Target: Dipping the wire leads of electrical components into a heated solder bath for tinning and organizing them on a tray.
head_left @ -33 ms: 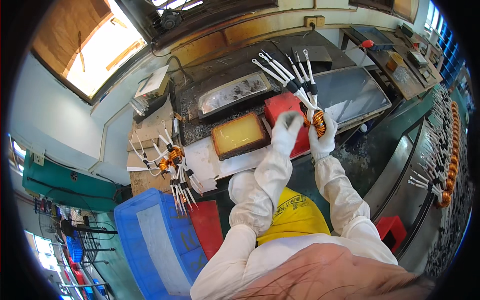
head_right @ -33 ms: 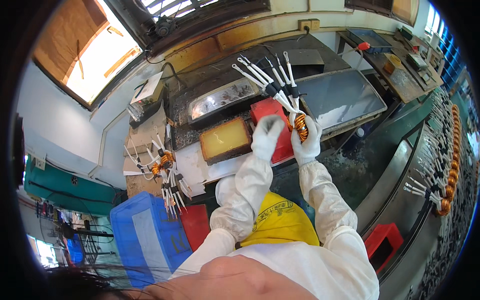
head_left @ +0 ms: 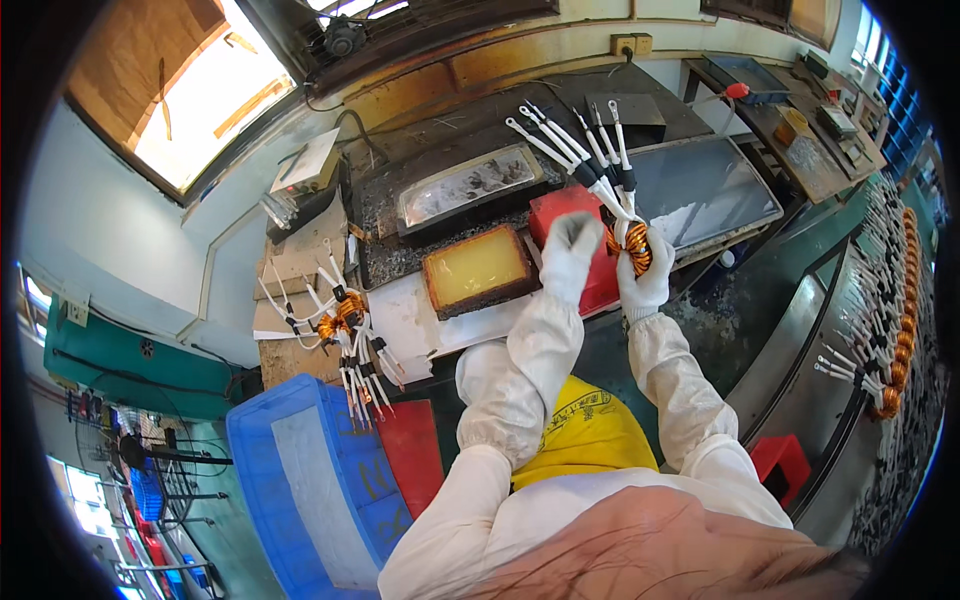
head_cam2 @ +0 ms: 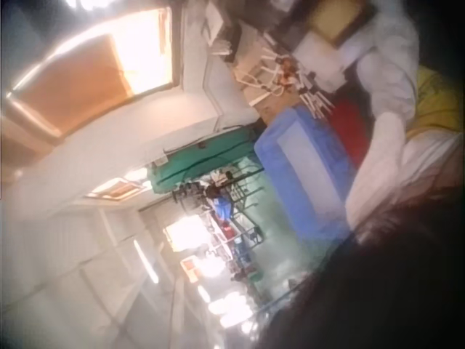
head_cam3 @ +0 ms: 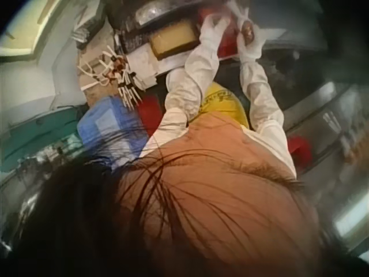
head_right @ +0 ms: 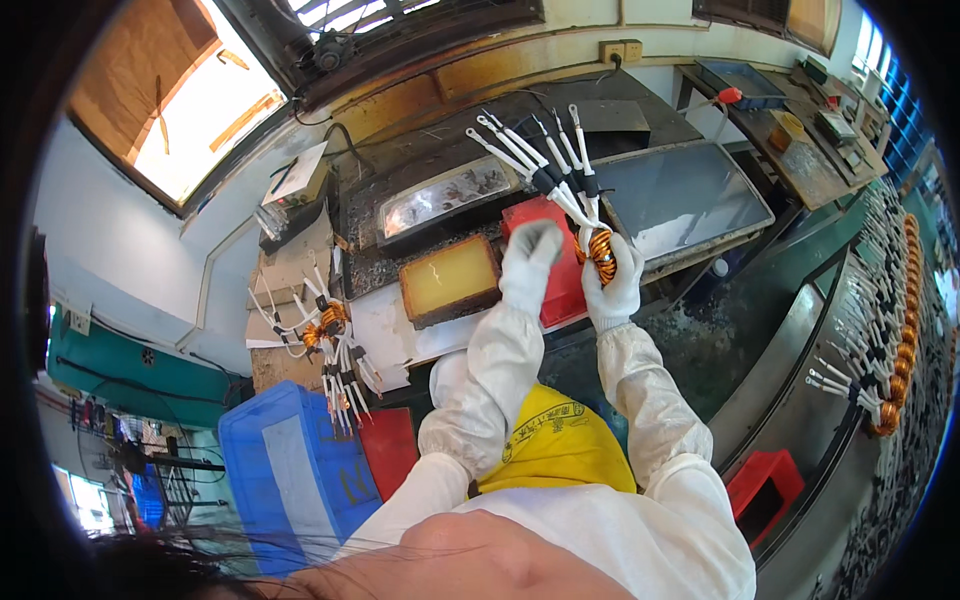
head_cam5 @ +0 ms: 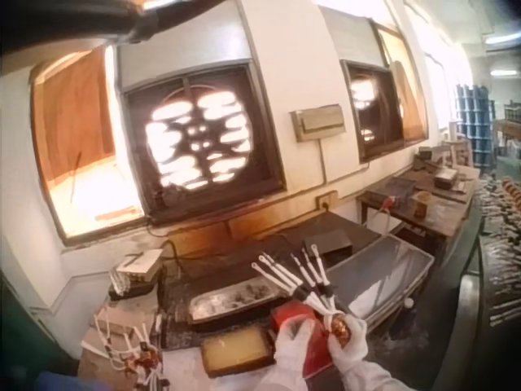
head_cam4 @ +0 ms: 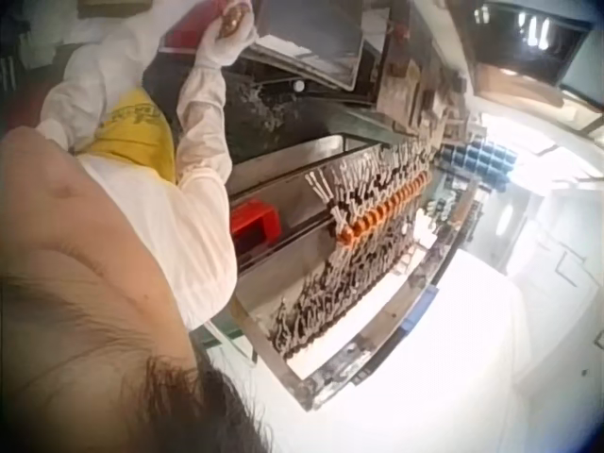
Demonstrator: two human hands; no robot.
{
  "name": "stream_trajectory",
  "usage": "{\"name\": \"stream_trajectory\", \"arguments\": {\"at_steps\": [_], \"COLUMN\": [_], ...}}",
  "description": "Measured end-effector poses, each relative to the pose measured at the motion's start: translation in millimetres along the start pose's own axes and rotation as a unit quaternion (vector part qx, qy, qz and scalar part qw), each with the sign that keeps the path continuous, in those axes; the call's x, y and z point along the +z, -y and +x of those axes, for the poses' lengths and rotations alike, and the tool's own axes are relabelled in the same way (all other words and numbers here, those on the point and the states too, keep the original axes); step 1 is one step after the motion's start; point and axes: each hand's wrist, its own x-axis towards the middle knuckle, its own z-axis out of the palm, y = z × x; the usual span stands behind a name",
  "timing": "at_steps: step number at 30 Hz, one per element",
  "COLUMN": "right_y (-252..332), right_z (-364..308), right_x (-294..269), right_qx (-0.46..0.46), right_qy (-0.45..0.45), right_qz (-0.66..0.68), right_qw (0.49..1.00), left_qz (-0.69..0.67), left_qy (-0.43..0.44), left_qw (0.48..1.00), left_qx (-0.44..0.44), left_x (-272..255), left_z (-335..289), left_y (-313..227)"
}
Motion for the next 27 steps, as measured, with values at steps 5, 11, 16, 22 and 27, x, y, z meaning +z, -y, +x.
{"name": "stream_trajectory", "arguments": {"at_steps": [5, 11, 16, 22, 27], "right_y": [-2.5, -6.5, -6.6, -10.2, -4.1], "right_z": [0.6, -2.4, -0.8, 0.5, 0.3], "right_x": [4.2, 3.5, 2.2, 2.3, 1.8], "right_qx": [-0.037, -0.017, -0.023, -0.022, -0.012], "right_qy": [-0.025, -0.021, -0.018, -0.021, -0.008], "right_qz": [-0.005, -0.001, 0.01, 0.015, 0.023], "right_qw": [0.999, 1.0, 1.0, 0.999, 1.0], "left_qz": [-0.152, -0.169, -0.243, -0.255, -0.23], "left_qy": [-0.01, 0.03, 0.045, 0.07, 0.071], "left_qw": [0.987, 0.982, 0.966, 0.96, 0.969], "left_qx": [-0.047, -0.078, -0.079, -0.091, -0.051], "left_x": [14.0, 24.0, 23.0, 33.1, 34.9], "left_z": [33.1, 39.8, 38.7, 29.5, 34.5], "left_y": [-30.9, -37.5, -32.4, -38.8, -32.1]}}
